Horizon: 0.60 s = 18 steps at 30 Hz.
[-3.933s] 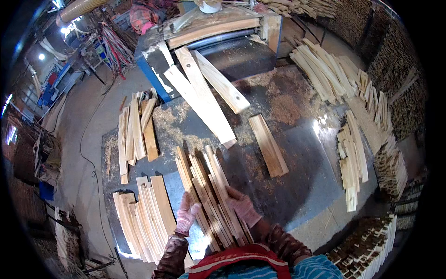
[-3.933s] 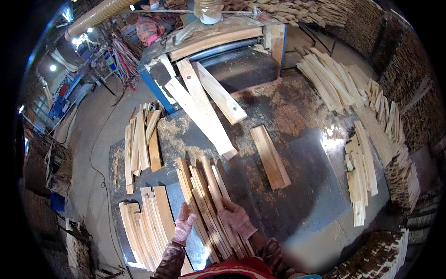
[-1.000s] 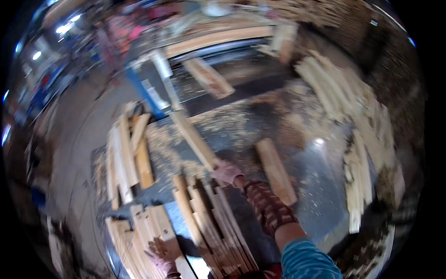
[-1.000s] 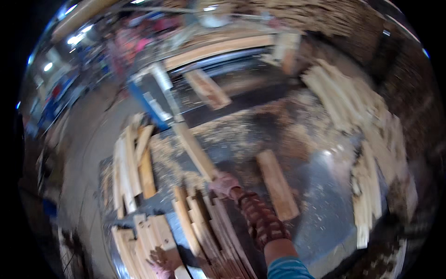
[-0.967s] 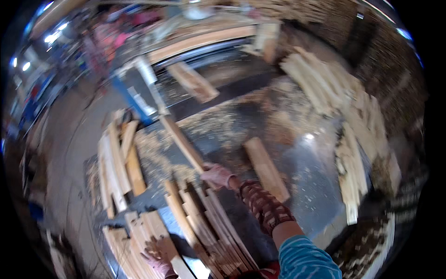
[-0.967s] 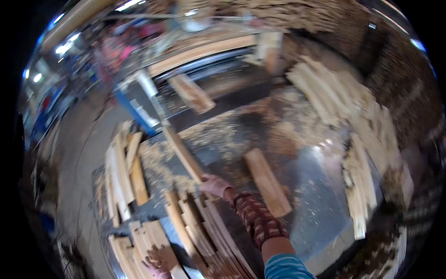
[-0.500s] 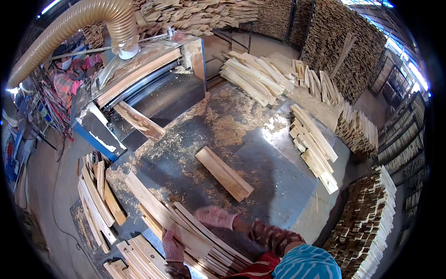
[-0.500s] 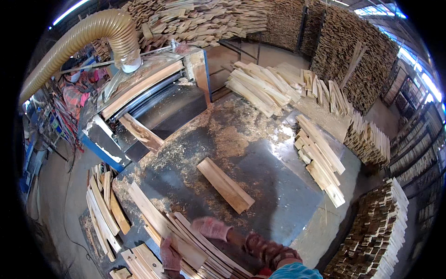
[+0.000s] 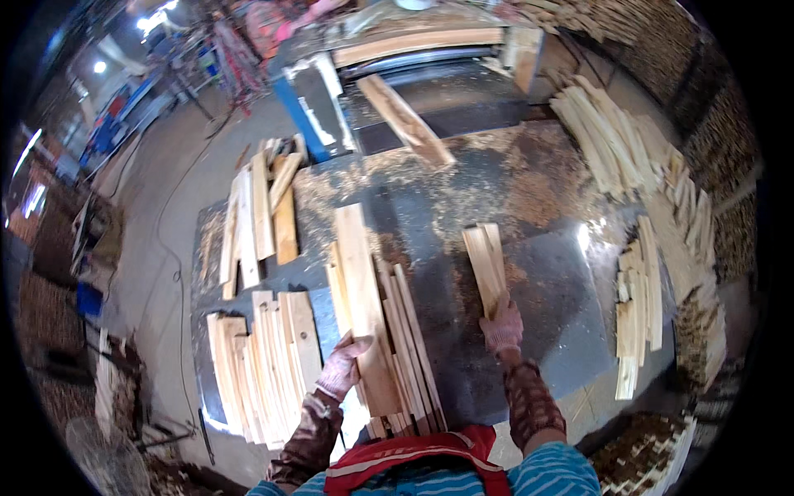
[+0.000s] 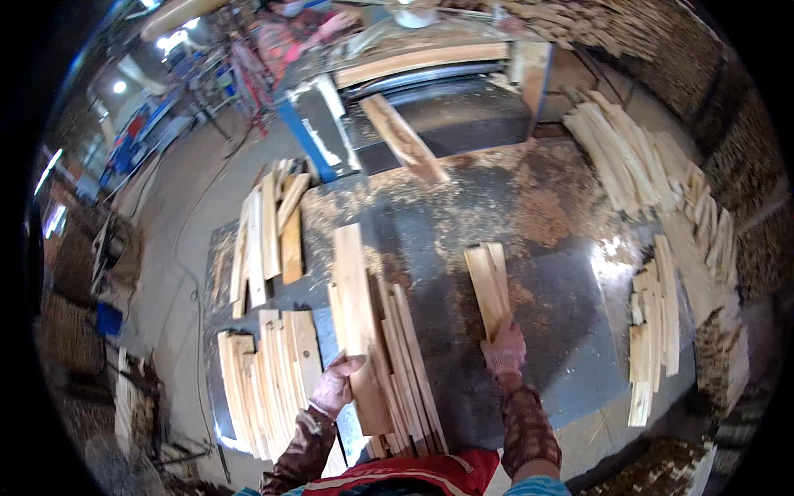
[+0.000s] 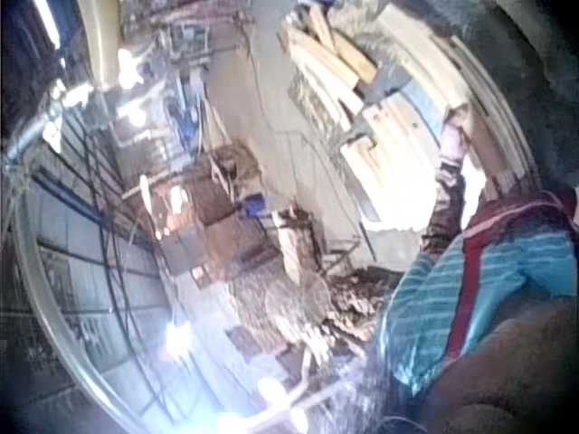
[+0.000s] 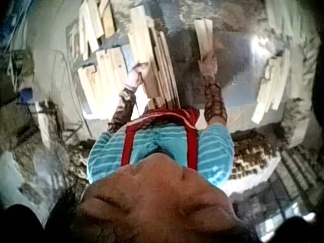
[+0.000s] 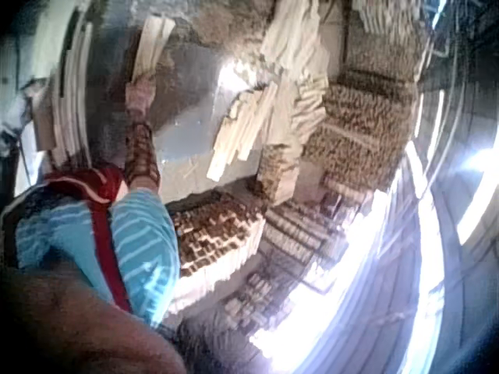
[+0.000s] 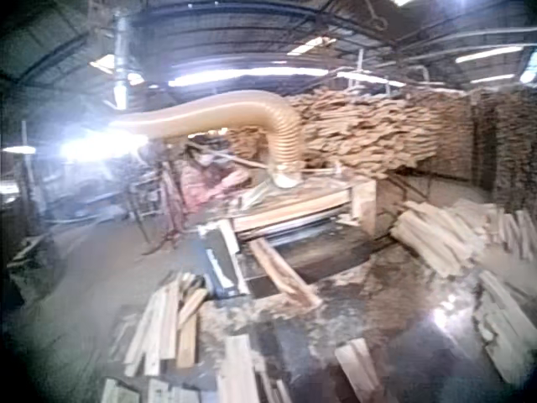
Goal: The person sorts and stacks light-colored wooden planks on a metal workbench in a workshop. They pick up planks from a pile, inspect them, and arrange them into neat stacks, occasionally moving them to different locations on the table.
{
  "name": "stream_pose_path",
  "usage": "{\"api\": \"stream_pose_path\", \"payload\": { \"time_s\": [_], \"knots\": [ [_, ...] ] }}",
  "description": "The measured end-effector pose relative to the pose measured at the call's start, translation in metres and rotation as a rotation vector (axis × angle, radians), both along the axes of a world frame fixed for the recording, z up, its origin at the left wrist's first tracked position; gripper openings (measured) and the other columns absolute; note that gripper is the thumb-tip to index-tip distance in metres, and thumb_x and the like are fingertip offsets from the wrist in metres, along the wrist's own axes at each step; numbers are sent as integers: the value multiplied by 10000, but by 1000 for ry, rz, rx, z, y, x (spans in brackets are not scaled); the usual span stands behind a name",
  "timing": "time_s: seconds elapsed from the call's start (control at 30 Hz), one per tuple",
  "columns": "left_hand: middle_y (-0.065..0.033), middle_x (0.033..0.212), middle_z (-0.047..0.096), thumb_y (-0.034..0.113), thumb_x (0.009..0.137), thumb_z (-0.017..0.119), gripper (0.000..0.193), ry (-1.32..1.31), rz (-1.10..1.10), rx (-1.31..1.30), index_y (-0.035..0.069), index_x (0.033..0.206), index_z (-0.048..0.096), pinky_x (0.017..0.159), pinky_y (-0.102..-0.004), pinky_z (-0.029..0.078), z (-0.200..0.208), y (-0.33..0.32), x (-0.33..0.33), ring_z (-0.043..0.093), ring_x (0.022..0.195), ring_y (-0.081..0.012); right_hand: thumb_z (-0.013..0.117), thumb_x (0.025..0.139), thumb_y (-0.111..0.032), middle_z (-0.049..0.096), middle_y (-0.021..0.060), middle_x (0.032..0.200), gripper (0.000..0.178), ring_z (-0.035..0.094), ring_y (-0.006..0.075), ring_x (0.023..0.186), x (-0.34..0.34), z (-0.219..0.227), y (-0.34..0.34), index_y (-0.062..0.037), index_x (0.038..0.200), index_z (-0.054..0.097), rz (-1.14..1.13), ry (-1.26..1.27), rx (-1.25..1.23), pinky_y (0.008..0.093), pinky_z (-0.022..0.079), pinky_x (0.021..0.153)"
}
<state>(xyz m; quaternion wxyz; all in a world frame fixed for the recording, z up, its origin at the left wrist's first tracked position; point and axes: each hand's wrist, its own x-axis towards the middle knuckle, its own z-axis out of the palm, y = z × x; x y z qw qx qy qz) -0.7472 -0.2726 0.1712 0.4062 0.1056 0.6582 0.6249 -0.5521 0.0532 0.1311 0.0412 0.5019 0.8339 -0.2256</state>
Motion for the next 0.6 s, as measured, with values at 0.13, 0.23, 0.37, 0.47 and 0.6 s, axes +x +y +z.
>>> {"api": "stream_pose_path", "payload": {
  "time_s": [0.13,0.23,0.37,0.47,0.6],
  "knots": [
    [-78,1108,669,115,808,777,646,-439,224,157,-31,1362,479,1001,-307,443,16,10,13,610,1080,-180,751,760,-276,489,216,1358,792,527,417,1204,52,-13,-57,-82,1411,344,100,-88,128,469,457,1001],
    [-82,1114,669,117,811,780,607,-465,278,148,-30,1331,503,995,-307,447,29,8,23,613,1081,-188,739,772,-260,517,209,1327,795,559,426,1157,78,-10,-69,-87,1439,343,146,-9,54,496,481,962],
    [-109,1108,683,149,856,729,525,-411,247,114,-52,1298,528,1027,-298,428,20,-3,25,613,1094,-197,696,825,-262,608,184,1239,656,638,379,1049,75,1,-78,-60,1399,449,-1,278,-161,475,535,882],
    [-104,1120,669,136,849,732,520,-584,236,236,-21,1304,535,1013,-347,455,21,-10,24,603,1109,-218,644,882,-281,650,177,1187,543,672,325,995,75,-10,-83,-11,1336,521,-160,798,-808,449,560,857],
    [-60,1111,651,107,839,741,487,-544,317,233,20,1281,556,902,-351,532,38,-16,25,641,1037,-218,575,954,-284,654,174,1178,464,680,261,947,30,58,-115,52,1273,548,-310,1121,-1701,410,576,847]
  ]
}}
